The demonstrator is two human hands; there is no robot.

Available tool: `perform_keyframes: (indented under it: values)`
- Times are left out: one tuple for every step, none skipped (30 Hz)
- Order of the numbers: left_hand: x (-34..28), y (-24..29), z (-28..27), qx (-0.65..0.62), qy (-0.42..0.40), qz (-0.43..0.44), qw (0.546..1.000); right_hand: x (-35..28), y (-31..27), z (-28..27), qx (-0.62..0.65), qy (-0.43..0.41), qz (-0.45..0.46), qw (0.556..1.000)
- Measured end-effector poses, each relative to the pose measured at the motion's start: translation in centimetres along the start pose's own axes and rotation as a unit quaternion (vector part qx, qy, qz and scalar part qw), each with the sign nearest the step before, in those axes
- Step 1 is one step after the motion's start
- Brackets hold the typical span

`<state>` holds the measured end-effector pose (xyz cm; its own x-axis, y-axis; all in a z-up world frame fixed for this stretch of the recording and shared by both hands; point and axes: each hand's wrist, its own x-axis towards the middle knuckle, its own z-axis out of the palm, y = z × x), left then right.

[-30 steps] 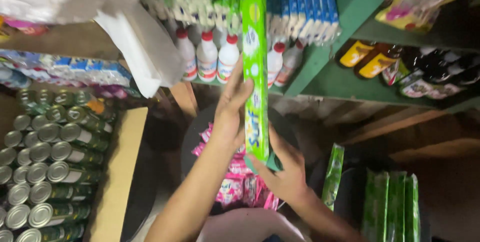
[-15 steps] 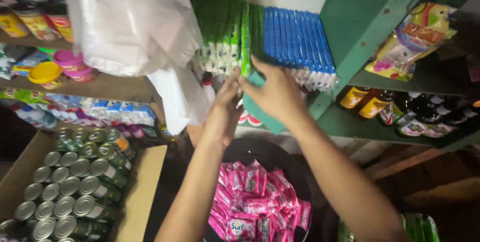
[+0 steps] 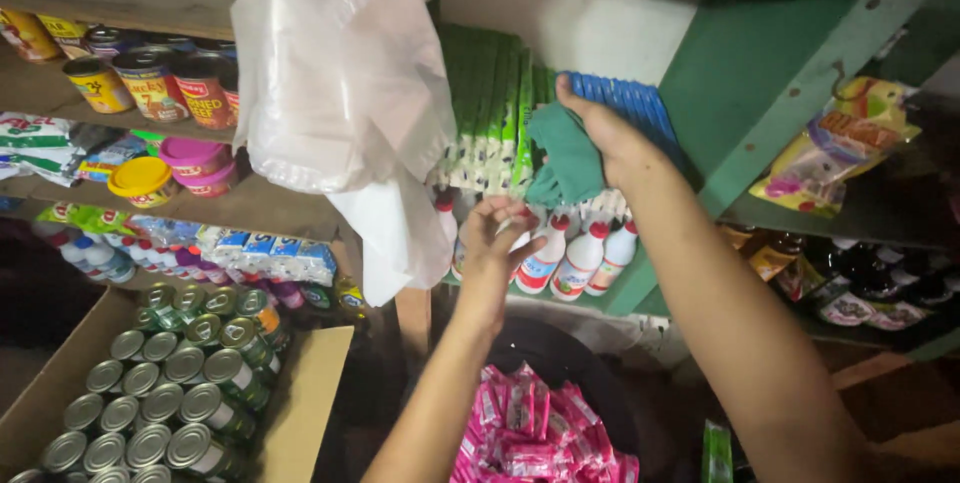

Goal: Wiping down individual detergent packets with a cloth and placing them on shelves.

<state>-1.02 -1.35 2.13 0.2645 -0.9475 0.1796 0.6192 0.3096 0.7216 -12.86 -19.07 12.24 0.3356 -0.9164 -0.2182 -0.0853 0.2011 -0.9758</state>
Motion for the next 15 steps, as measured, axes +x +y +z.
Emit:
perform_keyframes:
  values:
    - [0.4, -0.9, 0.0, 0.024, 0.005, 0.021, 0.999, 0.6, -0.2, 0.1, 0.005, 0.017, 0.001, 1.000]
    - [0.5, -1.8, -0.2, 0.049, 0.012, 0.038, 0.998, 1.0, -0.1, 0.2, 0.011, 0.034, 0.006, 0.999]
    - [0.8, -2.1, -0.2, 0.049, 0.015, 0.038, 0.998, 2.2, 0.1, 0.2, 0.010, 0.032, 0.009, 0.999]
    - [1.3, -2.3, -0.1, 0.101, -0.018, 0.070, 0.992, 3.5, 0.2, 0.1, 0.006, 0.038, 0.000, 0.999]
    - [1.7, -2.4, 0.0, 0.153, -0.051, 0.101, 0.982, 4.7, 0.2, 0.0, 0.001, 0.044, -0.008, 0.999]
    - [2.1, -1.9, 0.2, 0.154, -0.052, 0.103, 0.981, 5.4, 0.1, 0.3, 0.002, 0.043, -0.010, 0.999]
    - [2.6, -1.4, 0.4, 0.171, -0.066, 0.112, 0.977, 6.0, 0.1, 0.5, -0.010, 0.042, -0.020, 0.999]
    - [2.7, -1.2, 0.7, 0.187, -0.080, 0.117, 0.972, 6.5, 0.3, 0.4, -0.022, 0.044, -0.028, 0.998]
    - [3.5, -1.4, 0.6, 0.187, -0.081, 0.115, 0.972, 5.4, -0.7, 0.5, -0.021, 0.046, -0.027, 0.998]
    - [3.9, -1.7, 0.5, 0.171, -0.096, 0.134, 0.971, 4.2, -1.4, 0.4, -0.006, 0.005, -0.035, 0.999]
    - [4.4, -2.1, 0.4, 0.154, -0.110, 0.153, 0.970, 3.0, -2.1, 0.3, 0.009, -0.035, -0.043, 0.998]
    - [3.8, -1.9, 0.6, 0.154, -0.112, 0.150, 0.970, 1.1, -2.5, 0.4, 0.011, -0.032, -0.042, 0.999]
    - [3.3, -1.7, 0.8, 0.179, -0.098, 0.157, 0.966, -0.9, -2.9, 0.5, 0.015, 0.031, -0.062, 0.997]
    - [2.6, -1.6, 1.1, 0.205, -0.085, 0.160, 0.962, -2.9, -3.1, 0.4, 0.020, 0.096, -0.079, 0.992]
    - [2.0, -1.5, 0.7, 0.206, -0.088, 0.153, 0.963, -5.0, -2.6, -0.5, 0.023, 0.101, -0.075, 0.992]
